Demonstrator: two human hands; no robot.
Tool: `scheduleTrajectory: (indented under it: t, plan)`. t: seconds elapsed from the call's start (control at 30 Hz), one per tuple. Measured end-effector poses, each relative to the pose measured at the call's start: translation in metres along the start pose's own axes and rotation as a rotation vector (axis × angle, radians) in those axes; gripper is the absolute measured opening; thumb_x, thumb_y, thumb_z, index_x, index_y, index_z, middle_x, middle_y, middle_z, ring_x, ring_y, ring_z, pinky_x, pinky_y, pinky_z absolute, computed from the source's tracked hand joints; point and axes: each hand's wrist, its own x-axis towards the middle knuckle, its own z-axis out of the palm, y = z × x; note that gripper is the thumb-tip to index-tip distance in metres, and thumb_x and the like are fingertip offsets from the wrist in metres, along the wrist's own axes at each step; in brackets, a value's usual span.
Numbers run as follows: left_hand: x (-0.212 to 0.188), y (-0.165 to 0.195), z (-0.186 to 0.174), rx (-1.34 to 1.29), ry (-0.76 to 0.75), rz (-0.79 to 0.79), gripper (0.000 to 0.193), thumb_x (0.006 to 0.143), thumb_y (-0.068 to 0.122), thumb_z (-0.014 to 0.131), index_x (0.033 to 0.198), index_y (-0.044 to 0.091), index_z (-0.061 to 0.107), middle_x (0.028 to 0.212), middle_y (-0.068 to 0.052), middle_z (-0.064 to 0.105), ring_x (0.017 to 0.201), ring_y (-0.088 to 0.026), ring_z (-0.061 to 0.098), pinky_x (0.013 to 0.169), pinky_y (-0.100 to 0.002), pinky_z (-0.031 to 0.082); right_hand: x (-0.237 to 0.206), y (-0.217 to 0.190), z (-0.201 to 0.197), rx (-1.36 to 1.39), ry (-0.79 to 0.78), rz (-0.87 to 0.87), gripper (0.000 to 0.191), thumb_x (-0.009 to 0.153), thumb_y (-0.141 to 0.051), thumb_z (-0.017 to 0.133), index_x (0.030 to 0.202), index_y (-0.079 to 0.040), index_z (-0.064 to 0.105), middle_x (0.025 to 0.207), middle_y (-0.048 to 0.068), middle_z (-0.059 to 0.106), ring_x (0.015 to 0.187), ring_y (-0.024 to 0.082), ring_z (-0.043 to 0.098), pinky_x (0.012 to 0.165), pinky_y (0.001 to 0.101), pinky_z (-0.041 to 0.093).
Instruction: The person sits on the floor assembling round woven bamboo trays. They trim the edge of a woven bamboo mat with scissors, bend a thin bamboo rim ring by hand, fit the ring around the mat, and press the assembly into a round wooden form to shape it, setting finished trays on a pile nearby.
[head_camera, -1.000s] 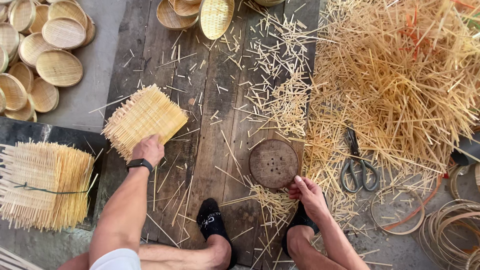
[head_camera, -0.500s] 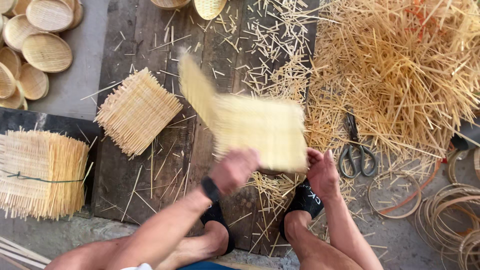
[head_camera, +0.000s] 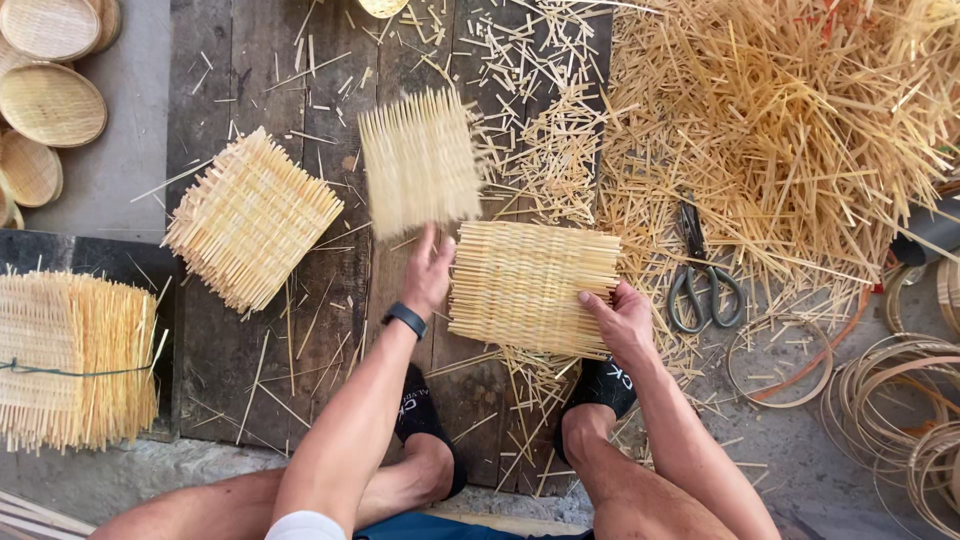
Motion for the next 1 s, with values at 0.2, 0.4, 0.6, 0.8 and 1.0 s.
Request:
scheduleTrajectory:
  t: [0.2, 0.4, 0.6, 0.8, 1.0]
  plan:
    - [0.000, 0.009, 0.002, -0.016, -0.078, -0.504, 0.048, 0.093, 0.039, 0.071, 0.117, -0.003, 0.073, 0.113, -0.017, 0.077, 0.106, -0.027, 0.071, 0.099, -0.043, 0.056, 0.001, 0.001, -0.001, -0.027, 0.003, -0.029, 0.029, 0.089, -0.005, 0.076, 0.116, 0.003, 0.070, 0.105, 0.011, 0.077, 0.086, 0.013, 0.071, 0.078, 0.0283, 0.060]
    - [-0.032, 0.008, 0.015, -0.493, -0.203, -0.498, 0.031, 0.077, 0.004, 0.083, 0.105, -0.002, 0.071, 0.103, -0.015, 0.078, 0.090, -0.020, 0.075, 0.085, -0.035, 0.061, 0.001, 0.004, -0.001, -0.049, -0.002, -0.076, 0.028, 0.090, -0.005, 0.075, 0.116, 0.002, 0.070, 0.105, 0.009, 0.077, 0.088, 0.011, 0.070, 0.080, 0.0267, 0.059]
    - [-0.033, 0.001, 0.017, -0.422, -0.164, -0.485, 0.026, 0.079, -0.001, 0.083, 0.103, -0.005, 0.074, 0.097, -0.015, 0.078, 0.082, -0.018, 0.074, 0.076, -0.033, 0.061, 0.002, 0.008, -0.004, -0.008, 0.014, 0.032, 0.028, 0.088, -0.006, 0.075, 0.114, 0.001, 0.070, 0.103, 0.009, 0.077, 0.086, 0.012, 0.071, 0.079, 0.0279, 0.060]
    - [-0.044, -0.001, 0.015, -0.429, -0.176, -0.455, 0.033, 0.079, 0.003, 0.082, 0.109, -0.004, 0.071, 0.102, -0.011, 0.077, 0.085, -0.016, 0.073, 0.079, -0.032, 0.060, 0.003, 0.041, -0.032, -0.041, 0.113, -0.114, 0.030, 0.089, -0.011, 0.084, 0.112, 0.001, 0.069, 0.095, 0.005, 0.071, 0.082, 0.009, 0.065, 0.075, 0.0252, 0.053]
    - [-0.063, 0.005, 0.017, -0.210, -0.061, -0.366, 0.079, 0.074, 0.012, 0.087, 0.138, 0.001, 0.042, 0.113, -0.012, 0.069, 0.098, -0.018, 0.068, 0.086, -0.032, 0.057, -0.042, 0.070, -0.187, -0.778, 0.807, -0.218, 0.039, 0.078, -0.025, 0.085, 0.106, -0.001, 0.070, 0.095, 0.011, 0.069, 0.088, 0.025, 0.064, 0.082, 0.0395, 0.051]
